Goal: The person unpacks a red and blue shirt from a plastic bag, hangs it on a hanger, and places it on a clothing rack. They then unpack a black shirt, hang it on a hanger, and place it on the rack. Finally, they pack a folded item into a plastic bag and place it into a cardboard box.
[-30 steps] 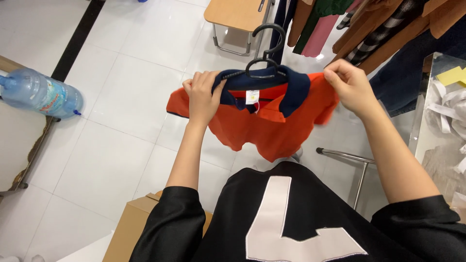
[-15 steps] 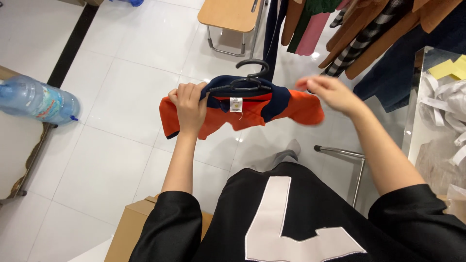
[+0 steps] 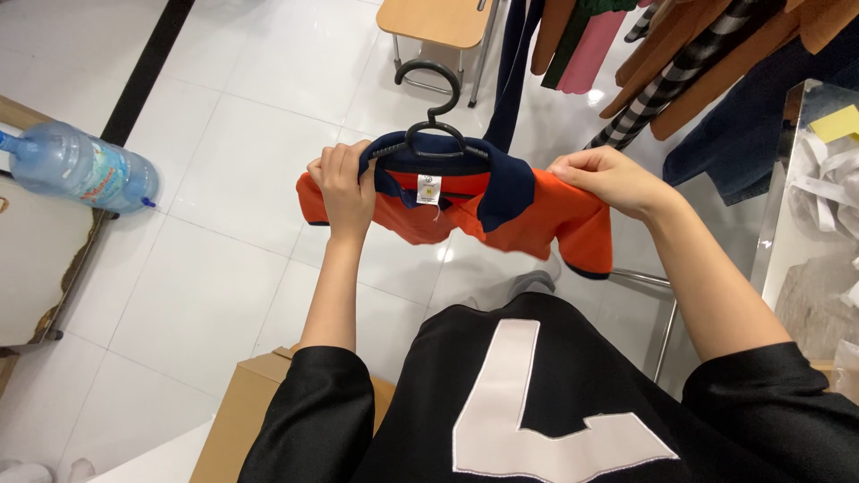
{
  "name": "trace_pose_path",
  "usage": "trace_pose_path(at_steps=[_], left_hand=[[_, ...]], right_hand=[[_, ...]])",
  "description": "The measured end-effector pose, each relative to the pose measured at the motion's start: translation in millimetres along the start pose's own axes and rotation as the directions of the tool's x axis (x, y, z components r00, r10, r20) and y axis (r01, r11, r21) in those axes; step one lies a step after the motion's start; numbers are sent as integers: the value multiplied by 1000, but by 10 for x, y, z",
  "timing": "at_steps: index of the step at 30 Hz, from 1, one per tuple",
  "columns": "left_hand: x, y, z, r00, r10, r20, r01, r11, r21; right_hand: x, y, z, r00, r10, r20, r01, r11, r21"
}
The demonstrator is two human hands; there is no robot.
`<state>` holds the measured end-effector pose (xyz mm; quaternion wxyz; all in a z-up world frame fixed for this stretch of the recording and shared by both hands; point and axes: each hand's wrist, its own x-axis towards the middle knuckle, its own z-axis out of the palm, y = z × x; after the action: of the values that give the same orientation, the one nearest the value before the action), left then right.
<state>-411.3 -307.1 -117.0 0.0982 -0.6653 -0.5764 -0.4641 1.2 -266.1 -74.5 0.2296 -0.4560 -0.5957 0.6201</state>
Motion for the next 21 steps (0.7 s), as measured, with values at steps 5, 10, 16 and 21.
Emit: trace_pose_path(at_steps=[5,10,16,21], left_hand=[[41,83,1,1000,24,-1,-24,999,27],[39,123,0,999,43,2,-43,998,40],[-49,28,44,995,97,9,-97,977,190],[-197,74,145,999,13,52,-24,977,213]], right_hand=[[-195,-390,117,1000,4,-25,-4,1000,-17],[-222,-408,168,997,57,-55,-58,998,-17],[-36,-34,112,911,-313,-267,243,933,-266],[-76,-154,249,532,-831,-162,498,462,-733]])
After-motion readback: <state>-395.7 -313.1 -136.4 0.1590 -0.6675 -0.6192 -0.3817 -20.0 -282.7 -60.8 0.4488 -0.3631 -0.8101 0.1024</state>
